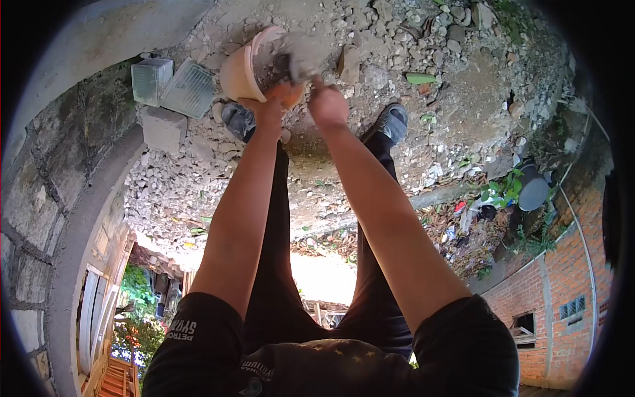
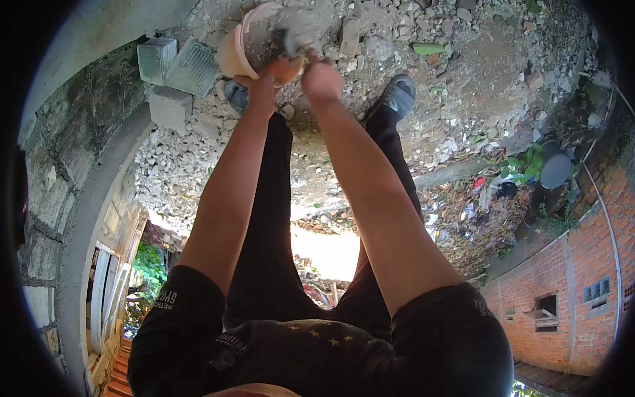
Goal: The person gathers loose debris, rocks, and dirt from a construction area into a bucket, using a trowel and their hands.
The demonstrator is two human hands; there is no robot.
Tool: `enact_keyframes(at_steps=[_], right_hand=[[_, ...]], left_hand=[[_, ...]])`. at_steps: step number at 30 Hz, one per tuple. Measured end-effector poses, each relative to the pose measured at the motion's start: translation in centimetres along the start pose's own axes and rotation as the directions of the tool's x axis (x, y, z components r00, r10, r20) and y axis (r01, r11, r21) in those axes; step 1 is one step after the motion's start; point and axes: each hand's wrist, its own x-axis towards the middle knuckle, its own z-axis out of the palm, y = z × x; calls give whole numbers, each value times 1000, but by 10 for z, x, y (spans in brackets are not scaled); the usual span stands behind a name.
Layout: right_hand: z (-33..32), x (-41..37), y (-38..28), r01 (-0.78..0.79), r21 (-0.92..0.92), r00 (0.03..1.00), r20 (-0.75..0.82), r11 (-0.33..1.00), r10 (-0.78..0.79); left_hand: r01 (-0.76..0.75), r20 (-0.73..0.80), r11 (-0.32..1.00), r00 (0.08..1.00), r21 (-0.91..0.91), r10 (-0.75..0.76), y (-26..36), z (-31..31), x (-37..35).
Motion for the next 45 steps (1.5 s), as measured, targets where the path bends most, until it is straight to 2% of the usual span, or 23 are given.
enact_keyframes(at_steps=[1, 2, 3, 6, 8, 9, 11, 14, 18, 19, 21, 22, 24, 25, 27, 29, 32, 35, 37, 39, 40, 42, 45], right_hand=[[-13, 4, 12, -48, 59, 991, -126, 997, 55], [-26, 7, 23, -39, 57, 988, -148, 998, 47], [-29, -31, 22, -20, 77, 998, -59, 997, 24], [-56, -28, 24, 101, 26, 994, -35, 995, -100], [-64, -26, 16, 179, -4, 984, 17, 984, -179], [-66, -22, 6, 240, -33, 969, 75, 970, -237], [-55, -12, -14, 307, -51, 944, 140, 950, -298], [-26, 21, -49, 410, -149, 869, 365, 900, -335], [0, 41, -56, 397, -145, 878, 346, 906, -329], [-4, 35, -48, 370, -151, 906, 280, 917, -319], [-17, 15, -25, 336, -163, 929, 221, 928, -297], [-22, 9, -14, 269, -144, 955, 172, 952, -243], [-28, 2, 17, 118, -82, 993, 3, 990, -118], [-25, -1, 38, 42, -32, 992, -120, 999, -45], [-36, -11, 68, 57, -1, 940, -336, 998, -54], [-52, -31, 76, 41, -37, 948, -314, 998, -50], [-59, -42, 74, 168, -57, 951, -254, 984, -177], [-49, -49, 43, 331, -26, 939, -92, 943, -332], [-33, -37, 14, 369, -29, 929, -19, 929, -369], [-26, -15, -23, 359, -73, 924, 173, 931, -342], [-26, -5, -41, 358, -69, 923, 174, 931, -342], [-26, 19, -69, 427, -243, 874, 358, 871, -329], [-13, 50, -55, 340, -195, 909, 318, 920, -269]], left_hand=[[40, 49, 996, 998, 79, -44, 9, 6, 4], [73, 90, 984, 992, 161, -89, 19, 10, 8], [120, 27, 971, 991, 206, -128, 25, -27, -19], [180, 128, 959, 969, 220, -212, 32, -19, -2], [111, 370, 970, 910, 217, -187, 1, -35, 36], [108, 369, 971, 911, 213, -182, 16, -30, 23], [180, 157, 957, 963, 227, -218, 56, -18, -22], [202, 118, 953, 965, 226, -232, 53, -24, -15], [241, 144, 961, 955, 134, -259, 57, -33, -6], [245, 144, 961, 954, 132, -263, 49, -39, 3], [294, 314, 956, 908, -6, -277, 37, -44, 16], [288, 319, 957, 908, -10, -270, 54, -36, 4], [279, 58, 959, 958, 50, -282, 78, -21, -27], [285, 57, 958, 956, 44, -287, 70, -24, -24], [257, 61, 966, 964, 18, -257, 60, -15, -9], [241, 56, 971, 969, 5, -241, 42, -5, 0], [202, 47, 979, 978, -17, -201, 20, -9, 1], [162, 32, 986, 986, -35, -161, -1, -14, 7], [144, 25, 989, 989, -33, -143, -11, -19, 18], [308, 181, 930, 944, -198, -275, -15, -26, 27], [308, 179, 931, 945, -195, -275, -11, -24, 19], [216, 111, 958, 974, -189, -197, 6, -16, -4], [198, 74, 959, 980, -201, -187, -25, -33, 34]])
